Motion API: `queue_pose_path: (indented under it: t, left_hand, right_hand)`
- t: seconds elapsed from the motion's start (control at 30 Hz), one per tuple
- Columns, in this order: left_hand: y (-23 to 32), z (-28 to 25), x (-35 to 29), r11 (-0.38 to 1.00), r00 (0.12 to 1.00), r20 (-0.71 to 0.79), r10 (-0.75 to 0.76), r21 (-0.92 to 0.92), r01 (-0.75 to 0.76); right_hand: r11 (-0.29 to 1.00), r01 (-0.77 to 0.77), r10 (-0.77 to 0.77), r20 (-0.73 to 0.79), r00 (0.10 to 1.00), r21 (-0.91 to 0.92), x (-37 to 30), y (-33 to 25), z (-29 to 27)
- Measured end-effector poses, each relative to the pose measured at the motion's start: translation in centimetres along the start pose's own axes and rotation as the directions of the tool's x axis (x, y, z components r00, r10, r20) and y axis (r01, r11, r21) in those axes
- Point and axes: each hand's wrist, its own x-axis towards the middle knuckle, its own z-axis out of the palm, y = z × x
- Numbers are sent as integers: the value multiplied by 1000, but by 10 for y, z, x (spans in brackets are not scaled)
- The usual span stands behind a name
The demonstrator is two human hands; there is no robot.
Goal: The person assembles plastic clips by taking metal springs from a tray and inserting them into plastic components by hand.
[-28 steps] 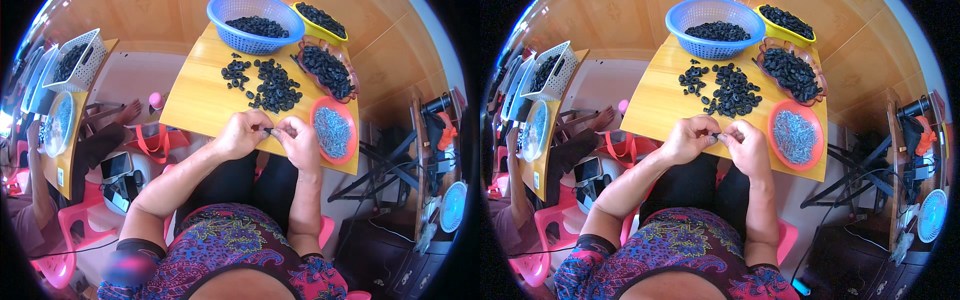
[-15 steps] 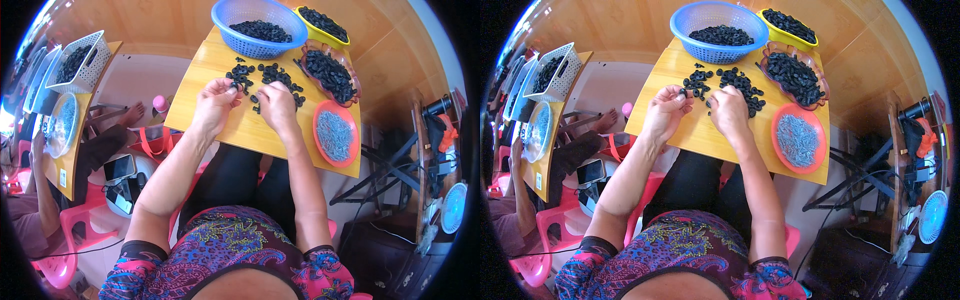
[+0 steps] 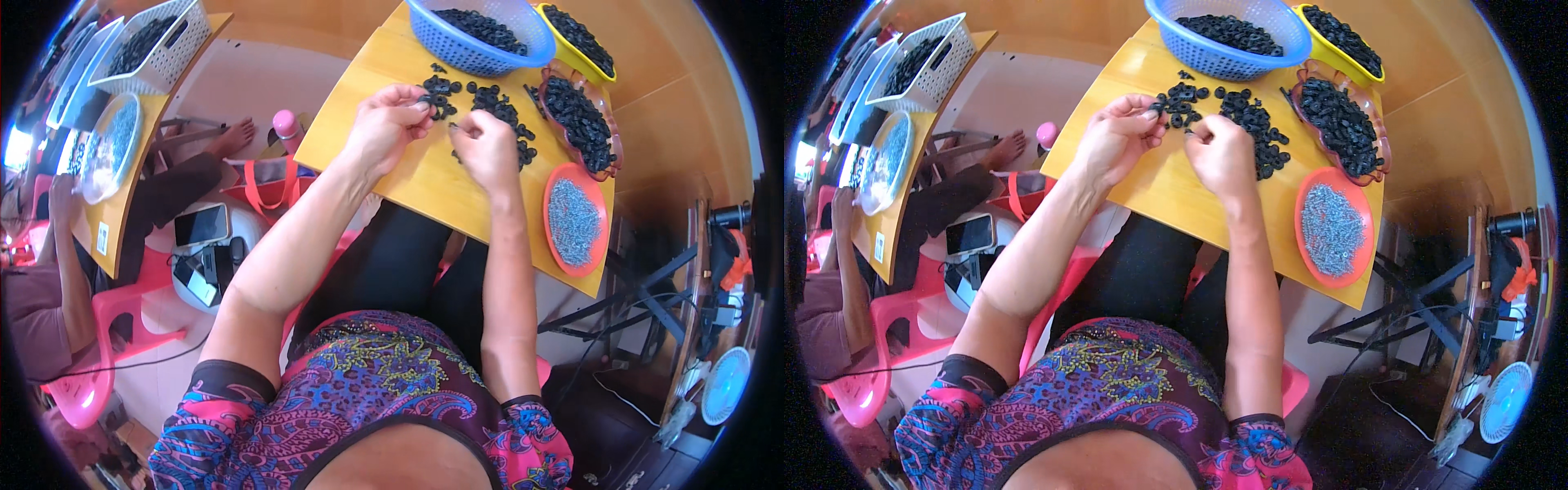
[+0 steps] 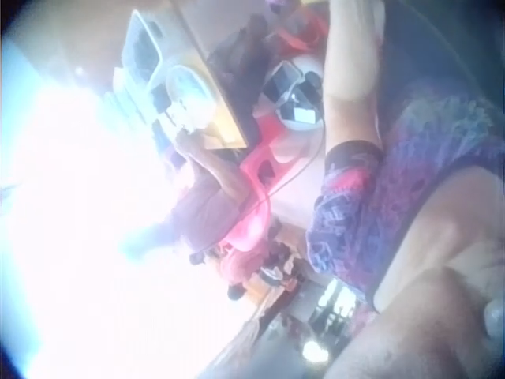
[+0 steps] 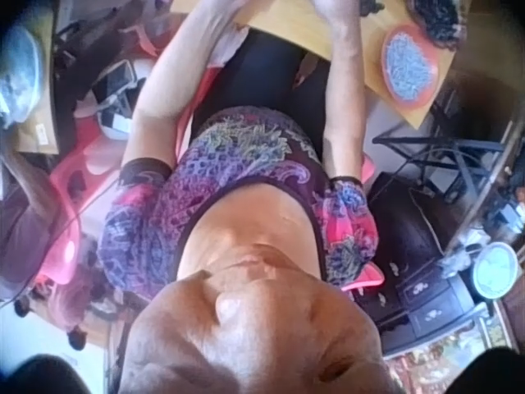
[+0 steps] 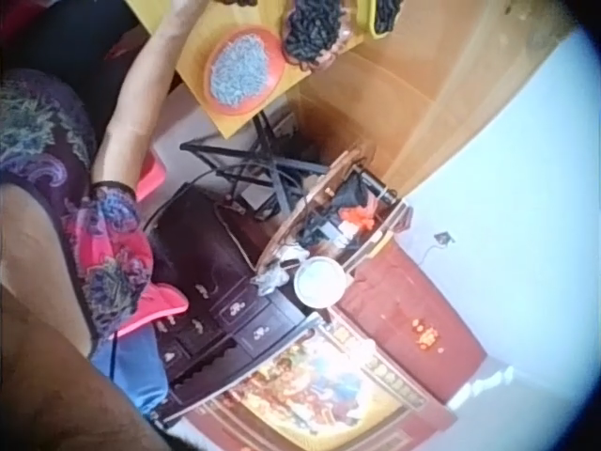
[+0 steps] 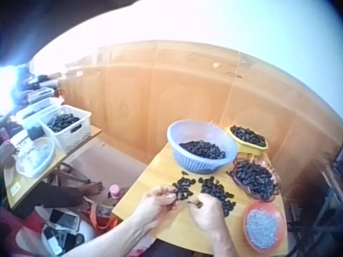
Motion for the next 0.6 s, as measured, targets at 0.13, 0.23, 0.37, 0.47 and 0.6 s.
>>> queue_pose_path:
  t: [0.13, 0.23, 0.37, 0.47, 0.6]
  left_hand:
    - [2, 4, -3, 999, 1000, 17, -26, 26, 25]
    - [-1, 7, -7, 998, 997, 71, -40, 53, 36]
    - [-9, 13, -15, 990, 970, 197, -141, 30, 138]
    - [-12, 16, -24, 986, 932, 323, -161, 5, 169]
    - [-12, 21, -28, 982, 908, 386, -166, -21, 188]
  right_hand:
    - [790, -215, 176, 125, 977, 573, -26, -8, -11]
    - [701, -211, 150, 149, 977, 682, -40, -5, -22]
    - [645, -195, 166, 114, 980, 738, -50, -10, -35]
    - [667, -152, 142, 76, 987, 730, -54, -12, -40]
    - [687, -126, 126, 54, 991, 716, -57, -25, -46]
